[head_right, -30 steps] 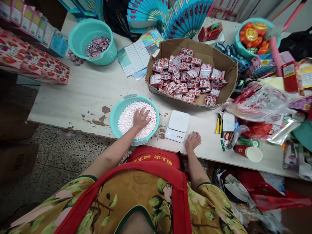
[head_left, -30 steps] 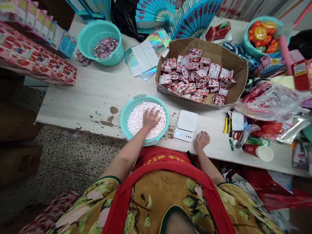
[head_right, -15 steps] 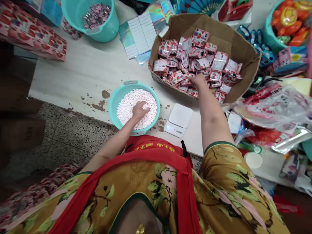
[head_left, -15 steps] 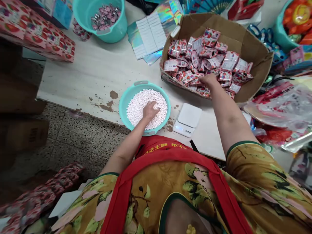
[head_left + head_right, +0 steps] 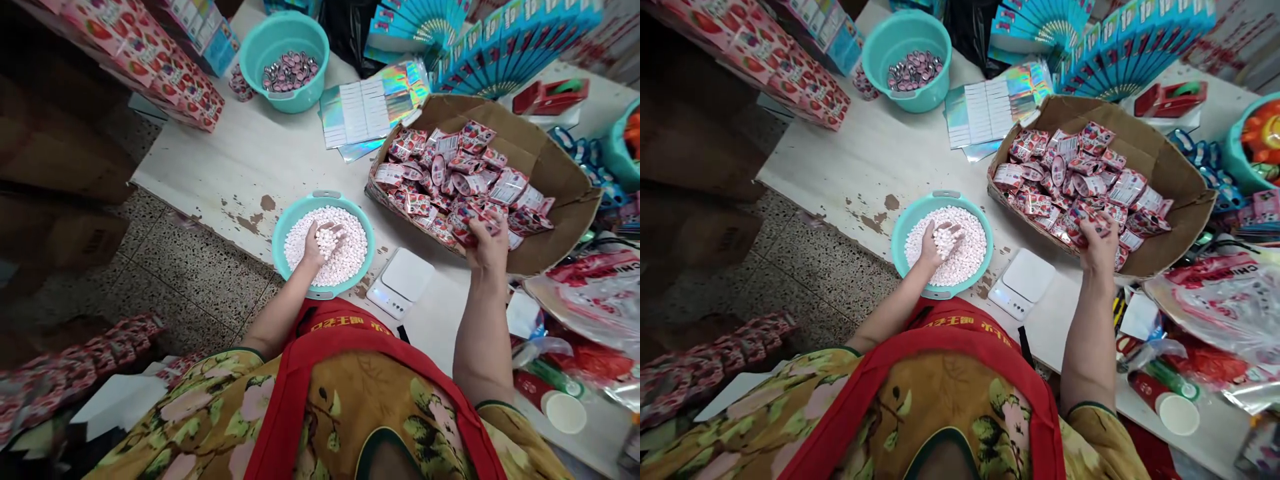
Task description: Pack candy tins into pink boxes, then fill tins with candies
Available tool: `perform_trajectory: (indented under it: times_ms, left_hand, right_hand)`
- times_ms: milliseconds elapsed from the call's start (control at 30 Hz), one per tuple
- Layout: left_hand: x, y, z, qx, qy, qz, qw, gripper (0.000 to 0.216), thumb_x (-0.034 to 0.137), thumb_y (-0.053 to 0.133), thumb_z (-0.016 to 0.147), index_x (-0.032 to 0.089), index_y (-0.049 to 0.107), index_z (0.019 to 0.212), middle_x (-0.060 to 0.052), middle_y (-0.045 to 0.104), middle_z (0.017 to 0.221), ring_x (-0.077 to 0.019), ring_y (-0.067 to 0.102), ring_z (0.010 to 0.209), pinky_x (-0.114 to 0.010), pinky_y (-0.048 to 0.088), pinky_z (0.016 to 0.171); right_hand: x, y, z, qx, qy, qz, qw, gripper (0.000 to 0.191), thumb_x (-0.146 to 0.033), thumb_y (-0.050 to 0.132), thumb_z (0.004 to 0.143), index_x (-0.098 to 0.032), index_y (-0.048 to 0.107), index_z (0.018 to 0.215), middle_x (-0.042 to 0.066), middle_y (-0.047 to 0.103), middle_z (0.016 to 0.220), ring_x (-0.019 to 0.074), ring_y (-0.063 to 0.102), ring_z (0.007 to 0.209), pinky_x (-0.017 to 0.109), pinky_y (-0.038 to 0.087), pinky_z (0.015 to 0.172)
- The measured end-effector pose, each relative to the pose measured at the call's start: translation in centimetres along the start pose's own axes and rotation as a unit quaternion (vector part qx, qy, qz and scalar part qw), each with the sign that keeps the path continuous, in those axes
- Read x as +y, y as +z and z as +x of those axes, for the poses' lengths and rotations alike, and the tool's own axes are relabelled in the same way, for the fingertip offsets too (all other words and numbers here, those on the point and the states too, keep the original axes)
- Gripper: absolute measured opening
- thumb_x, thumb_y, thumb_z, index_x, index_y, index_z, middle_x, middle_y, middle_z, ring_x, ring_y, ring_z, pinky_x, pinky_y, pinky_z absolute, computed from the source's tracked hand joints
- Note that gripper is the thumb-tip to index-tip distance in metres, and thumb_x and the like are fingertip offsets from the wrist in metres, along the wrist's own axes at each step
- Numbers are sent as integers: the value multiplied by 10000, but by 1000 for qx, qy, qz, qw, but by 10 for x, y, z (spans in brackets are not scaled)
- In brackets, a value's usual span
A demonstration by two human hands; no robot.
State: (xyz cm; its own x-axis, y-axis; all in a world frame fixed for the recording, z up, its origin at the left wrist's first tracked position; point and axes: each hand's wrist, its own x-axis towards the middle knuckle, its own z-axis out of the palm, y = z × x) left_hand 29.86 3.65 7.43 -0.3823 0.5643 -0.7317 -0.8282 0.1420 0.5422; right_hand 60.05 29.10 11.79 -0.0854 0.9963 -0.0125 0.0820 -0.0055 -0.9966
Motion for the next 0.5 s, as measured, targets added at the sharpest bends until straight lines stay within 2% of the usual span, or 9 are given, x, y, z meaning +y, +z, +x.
perform_trajectory:
  times_ms: [100, 167, 233, 300, 400, 500]
  left_hand:
    - [-6, 7, 7, 22, -16, -24, 999, 504, 693, 643, 783, 199, 560, 839, -28, 609, 722, -115, 582, 561, -210, 405, 452]
    - [-5, 11, 5, 6, -25, -48, 999, 419, 577, 689, 787, 202, 503, 777, -2, 569, 701, -78, 526, 513, -186, 347, 424]
    - [2, 16, -5, -14, -23, -70, 997, 375, 492, 703, 791, 203, 466, 759, 15, 545, 687, -61, 497, 481, -175, 304, 402]
    - [12, 23, -19, -38, 9, -71, 997, 364, 479, 691, 813, 204, 457, 764, 23, 533, 672, -62, 493, 463, -179, 300, 395]
    - [19, 41, -40, -66, 98, -44, 992, 368, 506, 666, 841, 203, 469, 769, 23, 538, 662, -81, 524, 480, -199, 370, 429]
    - [14, 56, -49, -47, 169, -25, 984, 354, 453, 707, 783, 197, 466, 750, 6, 633, 777, -107, 620, 579, -233, 486, 533]
  right_hand:
    - [-20, 22, -72, -104, 96, 75, 987, 539, -417, 878, 620, -249, 661, 1084, 91, 720, 1127, 235, 731, 939, 420, 624, 765]
    - [-25, 53, -116, -185, 122, 42, 974, 540, -434, 872, 638, -247, 682, 1108, 83, 746, 1111, 254, 738, 942, 440, 629, 788]
    - [-24, 86, -148, -236, 114, -7, 965, 523, -437, 861, 661, -237, 697, 1116, 66, 764, 1067, 250, 737, 925, 426, 621, 815]
    - [-18, 113, -167, -270, 83, -52, 958, 485, -436, 839, 686, -224, 710, 1103, 54, 767, 1051, 244, 729, 934, 402, 604, 854]
    - [-6, 142, -180, -308, 34, -97, 946, 426, -434, 802, 723, -211, 727, 1078, 55, 764, 1059, 251, 720, 972, 398, 572, 929]
    - [2, 160, -185, -316, -1, -142, 938, 394, -372, 773, 732, -218, 732, 1093, 58, 755, 1125, 275, 709, 1045, 418, 550, 990]
